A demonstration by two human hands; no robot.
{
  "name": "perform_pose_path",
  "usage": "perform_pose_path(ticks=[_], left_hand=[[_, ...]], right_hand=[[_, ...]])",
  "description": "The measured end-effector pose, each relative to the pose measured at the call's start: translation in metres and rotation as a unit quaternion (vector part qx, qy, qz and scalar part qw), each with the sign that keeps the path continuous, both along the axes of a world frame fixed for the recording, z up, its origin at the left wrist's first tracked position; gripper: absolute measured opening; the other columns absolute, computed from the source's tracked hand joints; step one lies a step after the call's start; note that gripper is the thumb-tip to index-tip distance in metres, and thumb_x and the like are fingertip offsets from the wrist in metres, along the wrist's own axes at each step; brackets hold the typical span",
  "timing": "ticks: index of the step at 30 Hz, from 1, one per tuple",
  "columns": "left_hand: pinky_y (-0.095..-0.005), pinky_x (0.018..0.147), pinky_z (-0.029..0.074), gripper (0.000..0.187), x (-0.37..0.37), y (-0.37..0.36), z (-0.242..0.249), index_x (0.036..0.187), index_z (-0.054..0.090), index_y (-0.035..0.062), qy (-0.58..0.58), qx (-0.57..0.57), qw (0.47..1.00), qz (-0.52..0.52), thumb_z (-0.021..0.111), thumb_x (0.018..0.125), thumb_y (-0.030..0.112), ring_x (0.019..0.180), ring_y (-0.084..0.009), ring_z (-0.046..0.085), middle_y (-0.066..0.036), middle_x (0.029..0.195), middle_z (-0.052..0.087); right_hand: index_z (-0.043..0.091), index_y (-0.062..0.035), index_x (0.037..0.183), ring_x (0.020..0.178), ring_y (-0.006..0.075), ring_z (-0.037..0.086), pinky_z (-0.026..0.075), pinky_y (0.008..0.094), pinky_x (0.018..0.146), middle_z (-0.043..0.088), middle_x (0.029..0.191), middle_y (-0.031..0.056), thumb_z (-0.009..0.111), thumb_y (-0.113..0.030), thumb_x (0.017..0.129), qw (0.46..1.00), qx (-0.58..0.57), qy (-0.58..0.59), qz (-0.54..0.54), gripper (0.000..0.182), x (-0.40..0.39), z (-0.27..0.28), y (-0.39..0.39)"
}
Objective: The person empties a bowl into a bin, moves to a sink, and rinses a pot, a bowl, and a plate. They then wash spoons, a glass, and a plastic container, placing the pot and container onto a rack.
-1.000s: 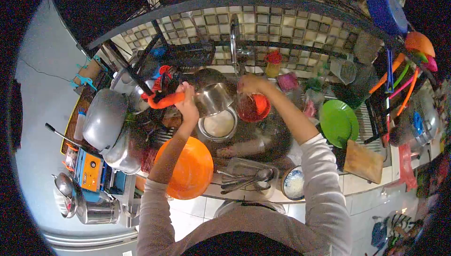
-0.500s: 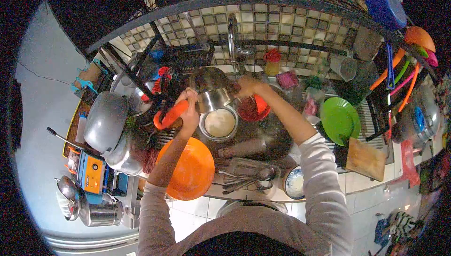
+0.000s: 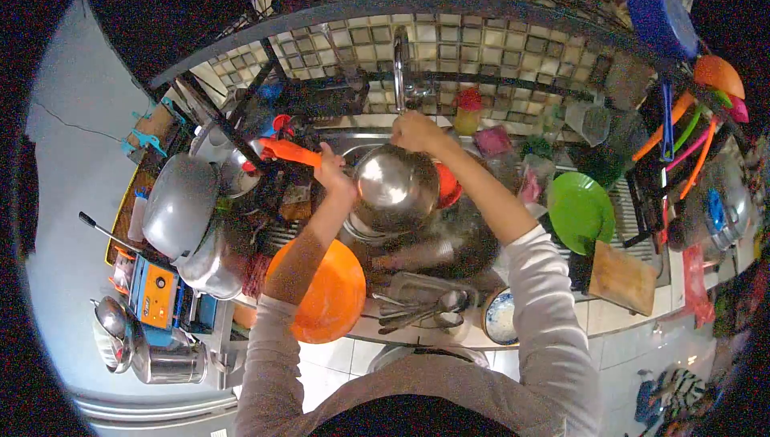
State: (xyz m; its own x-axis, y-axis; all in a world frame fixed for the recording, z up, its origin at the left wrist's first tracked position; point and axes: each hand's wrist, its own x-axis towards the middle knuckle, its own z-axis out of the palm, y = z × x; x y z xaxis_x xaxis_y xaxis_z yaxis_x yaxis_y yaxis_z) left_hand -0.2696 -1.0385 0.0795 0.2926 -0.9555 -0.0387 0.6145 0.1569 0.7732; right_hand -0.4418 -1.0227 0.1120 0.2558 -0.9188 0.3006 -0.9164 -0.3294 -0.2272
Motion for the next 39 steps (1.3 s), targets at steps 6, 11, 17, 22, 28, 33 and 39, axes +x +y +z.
perform_pose_path(ticks=[6,11,17,22,28,33,39], left_hand=[[-0.026,0.045,0.025,0.03,-0.004,-0.004,0.001,0.059,0.036,0.0098,0.03,0.056,0.998,0.005,0.056,0.074,0.026,0.046,-0.0084,0.028,0.004,0.048,0.028],[-0.0258,0.045,0.025,0.03,-0.005,-0.005,0.003,0.059,0.036,0.0088,0.019,0.056,0.998,0.027,0.056,0.075,0.025,0.044,-0.0084,0.028,0.004,0.048,0.029],[-0.0238,0.044,0.023,0.028,-0.004,-0.006,0.001,0.058,0.036,0.0095,0.002,-0.019,0.999,0.032,0.053,0.077,0.021,0.043,-0.0067,0.028,0.005,0.047,0.028],[-0.0234,0.043,0.022,0.029,-0.004,0.0,0.013,0.057,0.035,0.0097,-0.018,0.005,0.999,0.031,0.053,0.077,0.021,0.043,-0.0062,0.027,0.005,0.048,0.028],[-0.0226,0.043,0.025,0.028,0.0,0.001,0.015,0.061,0.039,0.0108,-0.023,0.0,1.0,0.02,0.059,0.072,0.026,0.044,-0.0072,0.03,0.004,0.049,0.033],[-0.0236,0.043,0.027,0.029,0.003,0.004,0.025,0.06,0.038,0.0109,-0.055,0.039,0.997,0.022,0.06,0.071,0.027,0.044,-0.0076,0.031,0.004,0.049,0.034],[-0.022,0.041,0.023,0.027,0.013,-0.018,0.007,0.058,0.038,0.0119,0.027,0.129,0.991,0.018,0.057,0.074,0.023,0.041,-0.0071,0.027,0.006,0.048,0.029]], right_hand=[[0.059,-0.0049,0.073,0.062,0.0238,0.057,0.045,0.0307,0.056,0.059,0.064,0.0093,0.054,-0.021,0.065,0.995,0.058,-0.04,0.063,0.019,0.003,-0.007,-0.005],[0.06,-0.0061,0.074,0.068,0.0227,0.057,0.045,0.0312,0.06,0.059,0.071,0.0089,0.052,-0.018,0.064,0.978,0.205,-0.015,-0.016,0.018,0.006,-0.003,0.0],[0.06,-0.0059,0.075,0.069,0.0252,0.056,0.044,0.0318,0.066,0.059,0.075,0.0118,0.053,-0.017,0.06,0.974,0.207,-0.08,0.047,0.02,-0.01,-0.016,-0.011],[0.06,-0.0058,0.072,0.069,0.0267,0.056,0.044,0.0338,0.066,0.058,0.073,0.0121,0.054,-0.018,0.06,0.973,0.176,-0.108,0.104,0.018,-0.004,-0.004,0.001],[0.06,-0.0056,0.073,0.069,0.0278,0.055,0.043,0.0359,0.065,0.058,0.07,0.0145,0.055,-0.019,0.061,0.987,0.153,-0.031,0.039,0.019,0.001,-0.014,0.003],[0.06,-0.0035,0.076,0.068,0.0291,0.056,0.043,0.0351,0.065,0.057,0.07,0.017,0.056,-0.012,0.06,0.975,0.198,-0.085,0.063,0.019,0.006,-0.006,0.008],[0.058,0.0031,0.071,0.056,0.017,0.057,0.046,0.0289,0.051,0.058,0.063,0.0128,0.057,-0.017,0.07,0.947,0.099,-0.296,0.073,0.02,0.011,-0.022,-0.005]])
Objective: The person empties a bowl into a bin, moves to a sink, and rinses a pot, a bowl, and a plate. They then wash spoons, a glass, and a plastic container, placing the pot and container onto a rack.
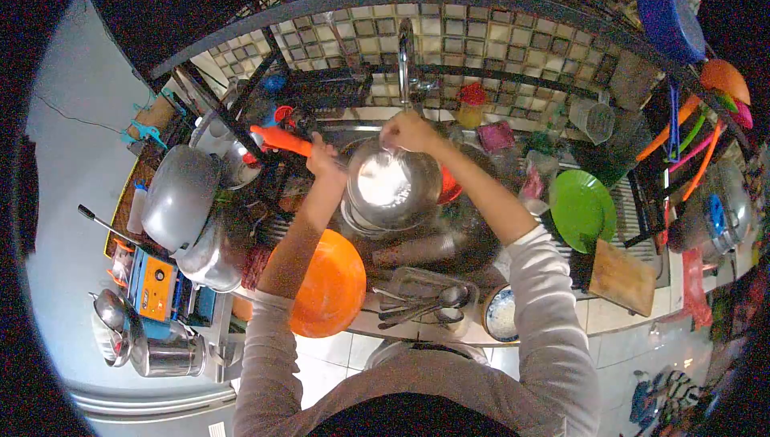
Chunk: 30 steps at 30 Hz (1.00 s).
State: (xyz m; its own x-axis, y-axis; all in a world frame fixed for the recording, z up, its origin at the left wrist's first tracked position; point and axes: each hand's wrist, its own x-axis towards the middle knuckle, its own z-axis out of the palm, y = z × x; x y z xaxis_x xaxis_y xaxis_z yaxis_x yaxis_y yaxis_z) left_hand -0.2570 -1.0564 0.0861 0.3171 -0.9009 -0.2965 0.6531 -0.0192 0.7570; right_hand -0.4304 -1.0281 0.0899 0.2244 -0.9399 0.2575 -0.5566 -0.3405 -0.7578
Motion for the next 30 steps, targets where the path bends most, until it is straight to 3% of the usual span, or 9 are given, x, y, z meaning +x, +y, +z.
perform_pose_path(ticks=[3,6,13,15,18,21,27,29,30], left_hand=[[-0.0219,0.04,0.025,0.026,0.0,-0.003,-0.011,0.059,0.038,0.0113,0.089,-0.008,0.996,-0.023,0.054,0.076,0.021,0.041,-0.0076,0.028,0.005,0.049,0.029],[-0.0225,0.039,0.026,0.026,-0.006,-0.002,-0.013,0.058,0.037,0.0103,0.126,0.022,0.991,-0.044,0.052,0.077,0.02,0.041,-0.0079,0.028,0.004,0.05,0.03],[-0.0229,0.04,0.031,0.025,-0.047,0.005,-0.025,0.062,0.038,0.0095,0.129,0.033,0.986,-0.1,0.048,0.08,0.025,0.041,-0.0088,0.032,0.002,0.05,0.033],[-0.0247,0.043,0.036,0.026,-0.06,0.004,-0.034,0.063,0.037,0.0091,0.162,0.075,0.976,-0.124,0.046,0.08,0.026,0.043,-0.0092,0.033,0.001,0.051,0.033],[-0.0272,0.047,0.039,0.026,-0.078,0.009,-0.039,0.064,0.037,0.0085,0.193,0.078,0.96,-0.185,0.043,0.081,0.027,0.045,-0.0099,0.035,0.001,0.053,0.035],[-0.0275,0.045,0.039,0.026,-0.1,0.003,-0.054,0.064,0.038,0.0077,0.208,0.088,0.945,-0.234,0.041,0.082,0.027,0.045,-0.0111,0.036,0.0,0.054,0.036],[-0.0281,0.036,0.038,0.025,-0.143,-0.008,-0.088,0.063,0.043,0.007,0.286,0.091,0.916,-0.265,0.043,0.08,0.025,0.042,-0.0163,0.044,-0.003,0.053,0.043],[-0.0296,0.038,0.041,0.019,-0.145,-0.001,-0.085,0.07,0.046,0.0064,0.203,0.052,0.94,-0.269,0.04,0.08,0.021,0.048,-0.0184,0.051,-0.006,0.06,0.048],[-0.0302,0.039,0.042,0.017,-0.145,0.003,-0.083,0.072,0.046,0.006,0.233,0.035,0.927,-0.291,0.04,0.08,0.021,0.05,-0.0187,0.052,-0.006,0.061,0.049]], right_hand=[[0.057,0.0023,0.069,0.047,0.0094,0.052,0.04,0.0235,0.041,0.055,0.058,0.0077,0.057,-0.025,0.072,0.988,0.066,-0.133,-0.051,0.027,0.005,0.008,0.007],[0.054,-0.0002,0.063,0.042,0.0066,0.044,0.033,0.0208,0.037,0.051,0.053,0.0042,0.056,-0.028,0.074,0.981,0.056,-0.038,-0.18,0.03,0.005,0.008,0.006],[0.048,-0.0042,0.06,0.038,0.0053,0.026,0.024,0.0215,0.035,0.027,0.045,-0.0046,0.044,-0.028,0.081,0.95,0.052,-0.308,-0.02,0.033,0.004,-0.003,0.011],[0.05,-0.0037,0.062,0.038,0.0049,0.03,0.023,0.0213,0.034,0.033,0.045,-0.0036,0.047,-0.031,0.08,0.952,0.077,-0.295,-0.004,0.032,0.0,0.008,0.022],[0.049,-0.0026,0.054,0.037,0.0058,0.036,0.023,0.021,0.034,0.04,0.044,-0.0019,0.051,-0.037,0.076,0.974,0.105,-0.124,-0.157,0.041,-0.003,0.017,0.032],[0.046,-0.004,0.048,0.037,0.0055,0.034,0.022,0.0203,0.034,0.036,0.041,-0.0028,0.047,-0.038,0.078,0.961,0.042,-0.138,-0.236,0.045,-0.011,0.0,0.021],[0.044,-0.0045,0.058,0.038,0.0049,0.034,0.026,0.0221,0.035,0.038,0.045,-0.0035,0.047,-0.031,0.079,0.962,-0.136,-0.2,-0.126,0.034,-0.012,0.002,0.022],[0.049,0.0008,0.058,0.046,0.0182,0.048,0.039,0.0329,0.047,0.048,0.048,0.0083,0.049,-0.03,0.077,0.986,-0.015,-0.091,-0.142,0.036,-0.017,0.007,0.026],[0.05,0.0009,0.053,0.039,0.0211,0.046,0.038,0.0352,0.042,0.047,0.044,0.0093,0.048,-0.034,0.077,0.983,-0.076,-0.067,-0.15,0.042,-0.019,-0.001,0.022]])
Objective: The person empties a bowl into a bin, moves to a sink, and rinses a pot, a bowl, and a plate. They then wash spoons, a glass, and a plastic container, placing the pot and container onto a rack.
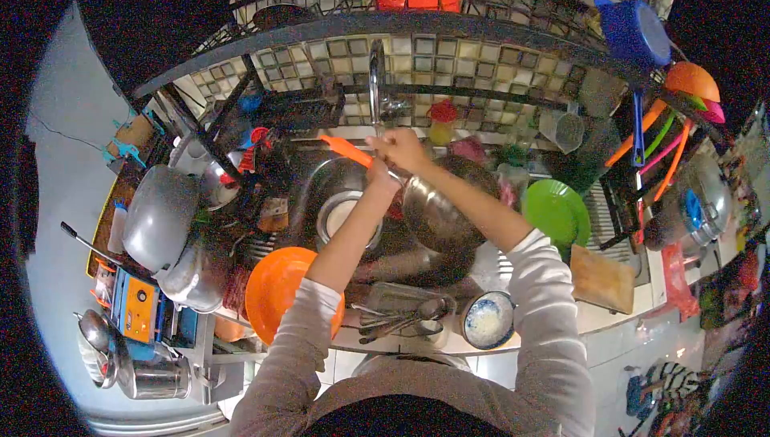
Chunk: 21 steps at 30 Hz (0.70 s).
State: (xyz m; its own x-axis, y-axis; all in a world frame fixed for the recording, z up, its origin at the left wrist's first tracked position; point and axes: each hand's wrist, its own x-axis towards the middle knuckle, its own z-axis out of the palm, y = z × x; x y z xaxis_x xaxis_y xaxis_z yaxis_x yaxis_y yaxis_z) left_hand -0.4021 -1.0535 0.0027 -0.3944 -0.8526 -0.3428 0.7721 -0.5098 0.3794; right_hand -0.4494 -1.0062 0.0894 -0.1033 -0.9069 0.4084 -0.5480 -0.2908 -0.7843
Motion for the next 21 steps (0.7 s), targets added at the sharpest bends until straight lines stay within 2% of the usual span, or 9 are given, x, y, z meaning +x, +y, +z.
perform_pose_path(ticks=[2,5,7,9,12,13,16,19,21], left_hand=[[-0.0313,0.042,0.045,0.015,0.0,0.004,0.003,0.077,0.046,0.0053,0.071,-0.024,0.997,-0.037,0.041,0.079,0.019,0.054,-0.0192,0.054,-0.007,0.065,0.051],[-0.0313,0.042,0.045,0.014,-0.005,0.004,0.015,0.078,0.046,0.0051,0.071,-0.021,0.997,-0.037,0.041,0.079,0.018,0.054,-0.0191,0.054,-0.008,0.065,0.051],[-0.0312,0.042,0.045,0.013,-0.003,0.007,0.025,0.078,0.046,0.005,0.068,-0.015,0.997,-0.037,0.041,0.078,0.018,0.054,-0.019,0.054,-0.008,0.066,0.051],[-0.0312,0.042,0.045,0.013,0.003,0.011,0.035,0.079,0.046,0.0049,0.065,-0.009,0.997,-0.035,0.042,0.078,0.017,0.054,-0.0188,0.054,-0.008,0.066,0.051],[-0.0311,0.042,0.044,0.012,0.014,0.015,0.048,0.079,0.045,0.0047,0.058,0.003,0.998,-0.024,0.042,0.078,0.016,0.054,-0.0187,0.054,-0.008,0.067,0.051],[-0.0311,0.042,0.044,0.012,0.017,0.019,0.052,0.08,0.045,0.0047,0.058,0.006,0.998,-0.021,0.042,0.078,0.016,0.054,-0.0186,0.054,-0.008,0.067,0.051],[-0.0311,0.041,0.044,0.011,0.023,0.022,0.066,0.08,0.045,0.0045,0.059,0.018,0.998,-0.017,0.042,0.077,0.015,0.054,-0.0184,0.054,-0.009,0.068,0.051],[-0.031,0.041,0.044,0.011,0.029,0.025,0.079,0.081,0.045,0.0043,0.05,0.038,0.998,-0.012,0.043,0.077,0.014,0.055,-0.0183,0.054,-0.009,0.068,0.051],[-0.031,0.041,0.044,0.011,0.043,0.024,0.083,0.082,0.045,0.0042,0.04,0.052,0.998,-0.01,0.043,0.077,0.014,0.055,-0.0181,0.054,-0.009,0.069,0.051]], right_hand=[[0.05,0.0009,0.051,0.04,0.0231,0.047,0.039,0.0347,0.044,0.048,0.044,0.0111,0.046,-0.035,0.077,0.999,0.035,0.023,-0.021,0.044,0.003,0.008,0.005],[0.05,0.0016,0.05,0.045,0.028,0.05,0.041,0.0334,0.05,0.049,0.047,0.015,0.041,-0.035,0.079,0.991,0.084,0.091,-0.053,0.047,0.01,0.009,0.004],[0.05,0.0021,0.05,0.048,0.0256,0.052,0.041,0.0328,0.052,0.049,0.046,0.0146,0.041,-0.034,0.079,0.984,-0.163,0.058,-0.044,0.047,0.019,0.0,-0.003],[0.049,0.0023,0.052,0.051,0.0231,0.054,0.042,0.0319,0.054,0.05,0.049,0.0146,0.04,-0.035,0.079,0.992,-0.122,-0.014,-0.011,0.047,0.02,0.006,-0.001],[0.049,0.0025,0.058,0.054,0.0217,0.053,0.039,0.0336,0.053,0.051,0.054,0.0171,0.038,-0.035,0.08,0.993,0.095,0.067,-0.025,0.045,0.006,0.011,-0.003],[0.049,0.0025,0.058,0.054,0.0217,0.053,0.039,0.0336,0.053,0.051,0.054,0.0171,0.038,-0.035,0.08,0.993,0.094,0.069,-0.021,0.045,0.01,0.009,-0.006],[0.047,0.0036,0.06,0.048,0.0182,0.044,0.035,0.0337,0.048,0.045,0.051,0.0154,0.038,-0.036,0.08,0.992,-0.121,0.029,-0.01,0.046,0.025,0.009,-0.007],[0.048,0.0028,0.063,0.05,0.02,0.041,0.035,0.0322,0.05,0.044,0.054,0.0146,0.035,-0.038,0.081,0.996,-0.056,0.05,0.042,0.046,0.031,0.019,-0.008],[0.048,0.0018,0.066,0.051,0.0205,0.04,0.035,0.031,0.051,0.046,0.057,0.0133,0.037,-0.037,0.081,0.997,0.054,0.053,0.031,0.043,0.029,0.009,-0.015]])
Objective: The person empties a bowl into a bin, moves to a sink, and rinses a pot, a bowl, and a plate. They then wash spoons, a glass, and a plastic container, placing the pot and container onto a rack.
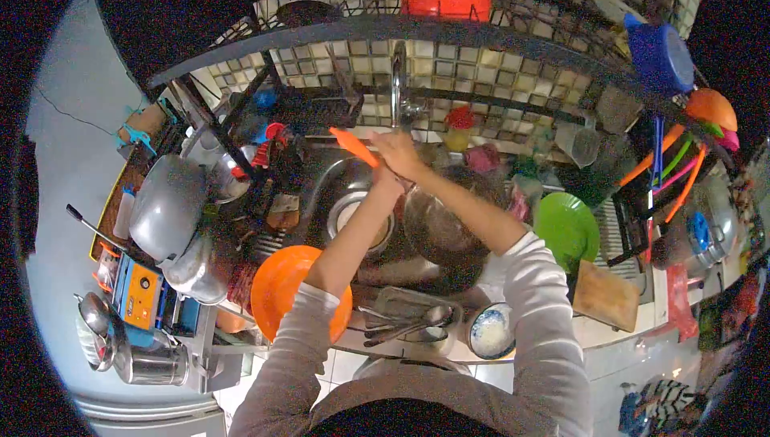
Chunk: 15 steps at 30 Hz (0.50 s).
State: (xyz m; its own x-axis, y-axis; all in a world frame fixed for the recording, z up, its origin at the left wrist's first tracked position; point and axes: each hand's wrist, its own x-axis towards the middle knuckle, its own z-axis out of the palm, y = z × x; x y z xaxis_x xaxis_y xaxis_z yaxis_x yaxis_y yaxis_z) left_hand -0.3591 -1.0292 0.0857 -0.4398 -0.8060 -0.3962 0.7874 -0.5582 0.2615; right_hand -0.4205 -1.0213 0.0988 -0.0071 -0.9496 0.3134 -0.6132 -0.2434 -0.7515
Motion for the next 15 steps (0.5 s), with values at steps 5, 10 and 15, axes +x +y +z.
perform_pose_path(ticks=[5,10,15], left_hand=[[-0.0273,0.043,0.042,0.014,0.015,-0.015,-0.025,0.085,0.045,0.0069,-0.174,-0.016,0.983,0.062,0.039,0.079,0.018,0.052,-0.0159,0.049,-0.004,0.069,0.049],[-0.0217,0.035,0.032,0.005,0.037,-0.032,-0.029,0.074,0.047,0.0053,-0.253,-0.016,0.966,0.048,0.046,0.076,0.01,0.044,-0.0083,0.04,-0.001,0.061,0.045],[-0.019,0.035,0.028,0.013,0.062,-0.008,0.016,0.069,0.045,0.0078,-0.261,-0.053,0.953,0.147,0.053,0.076,0.016,0.042,-0.0065,0.035,0.001,0.057,0.042]], right_hand=[[0.053,-0.0005,0.07,0.052,0.0109,0.045,0.037,0.0273,0.047,0.051,0.058,0.0091,0.044,-0.03,0.08,0.985,-0.082,-0.151,0.031,0.033,0.007,-0.01,-0.002],[0.05,-0.0027,0.054,0.035,0.0056,0.035,0.027,0.0226,0.033,0.042,0.045,-0.0004,0.048,-0.024,0.079,0.998,0.013,-0.064,0.015,0.033,0.0,-0.012,0.008],[0.052,0.0001,0.059,0.046,0.0143,0.044,0.035,0.029,0.047,0.045,0.048,0.008,0.047,-0.029,0.078,0.996,-0.055,0.003,-0.072,0.035,-0.038,-0.033,0.002]])
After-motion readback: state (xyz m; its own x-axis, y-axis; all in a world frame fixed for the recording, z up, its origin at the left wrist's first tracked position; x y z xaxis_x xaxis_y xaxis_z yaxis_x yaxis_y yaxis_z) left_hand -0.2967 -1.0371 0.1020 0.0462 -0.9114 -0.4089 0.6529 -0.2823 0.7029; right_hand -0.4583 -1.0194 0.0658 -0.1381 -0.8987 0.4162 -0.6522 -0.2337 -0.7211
